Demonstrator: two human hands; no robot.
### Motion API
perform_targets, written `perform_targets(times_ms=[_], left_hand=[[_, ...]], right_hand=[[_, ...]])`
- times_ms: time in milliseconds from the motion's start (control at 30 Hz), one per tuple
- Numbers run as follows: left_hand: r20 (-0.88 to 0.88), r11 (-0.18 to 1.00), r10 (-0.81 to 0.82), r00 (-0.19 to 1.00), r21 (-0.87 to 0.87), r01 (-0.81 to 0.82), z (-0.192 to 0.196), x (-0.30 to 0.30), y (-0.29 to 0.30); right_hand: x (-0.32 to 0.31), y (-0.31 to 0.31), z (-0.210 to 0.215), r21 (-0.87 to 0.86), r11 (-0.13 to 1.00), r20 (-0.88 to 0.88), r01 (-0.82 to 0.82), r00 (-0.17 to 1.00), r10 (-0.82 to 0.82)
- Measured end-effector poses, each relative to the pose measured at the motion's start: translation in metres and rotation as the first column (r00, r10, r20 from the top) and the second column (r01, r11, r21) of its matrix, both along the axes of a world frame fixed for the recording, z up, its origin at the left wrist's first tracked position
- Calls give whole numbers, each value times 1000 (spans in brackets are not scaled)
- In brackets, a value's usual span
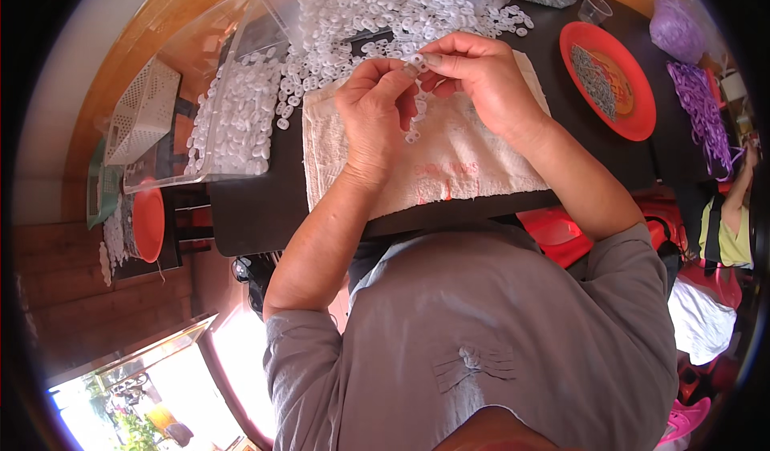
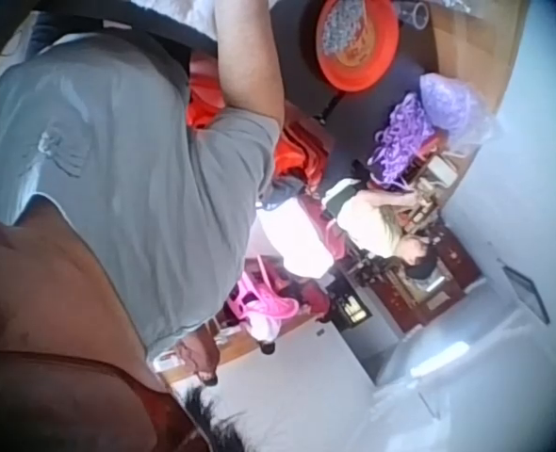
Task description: The person is manually assembling small white plastic ring-like components at a desk.
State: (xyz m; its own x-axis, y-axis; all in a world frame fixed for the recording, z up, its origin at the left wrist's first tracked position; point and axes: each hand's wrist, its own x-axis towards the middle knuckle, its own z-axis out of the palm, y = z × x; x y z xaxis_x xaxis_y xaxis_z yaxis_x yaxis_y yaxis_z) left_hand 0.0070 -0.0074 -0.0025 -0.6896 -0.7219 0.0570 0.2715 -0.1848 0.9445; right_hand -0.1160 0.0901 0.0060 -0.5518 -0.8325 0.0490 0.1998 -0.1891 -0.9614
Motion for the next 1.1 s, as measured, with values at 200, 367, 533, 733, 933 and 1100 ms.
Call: perform_targets(times_ms=[200, 367, 533, 733, 933, 1100], left_hand=[[11, 1000, 3, 1000, 18, -3, 3, 0, 1], [-19, 997, -73, 997, 15, 73, 3, 1, 0], [-97, 983, -175, 980, -66, 169, 6, 2, 0], [-93, 959, -250, 964, -164, 232, 5, 5, 0], [-115, 953, -263, 958, -188, 239, 7, 8, 2], [-114, 943, -297, 948, -191, 272, 7, 10, 1]], right_hand=[[-1, 4, 5, 80, 997, -75, -5, 997, 11], [-9, 5, 2, 64, 995, -129, -77, 988, 85], [-21, 11, 13, 103, 983, -166, -154, 971, 170], [-20, 14, 15, 140, 945, -152, -296, 937, 316], [-18, 16, 16, 156, 923, -91, -352, 925, 368], [-18, 16, 13, 57, 905, -66, -422, 903, 425]])
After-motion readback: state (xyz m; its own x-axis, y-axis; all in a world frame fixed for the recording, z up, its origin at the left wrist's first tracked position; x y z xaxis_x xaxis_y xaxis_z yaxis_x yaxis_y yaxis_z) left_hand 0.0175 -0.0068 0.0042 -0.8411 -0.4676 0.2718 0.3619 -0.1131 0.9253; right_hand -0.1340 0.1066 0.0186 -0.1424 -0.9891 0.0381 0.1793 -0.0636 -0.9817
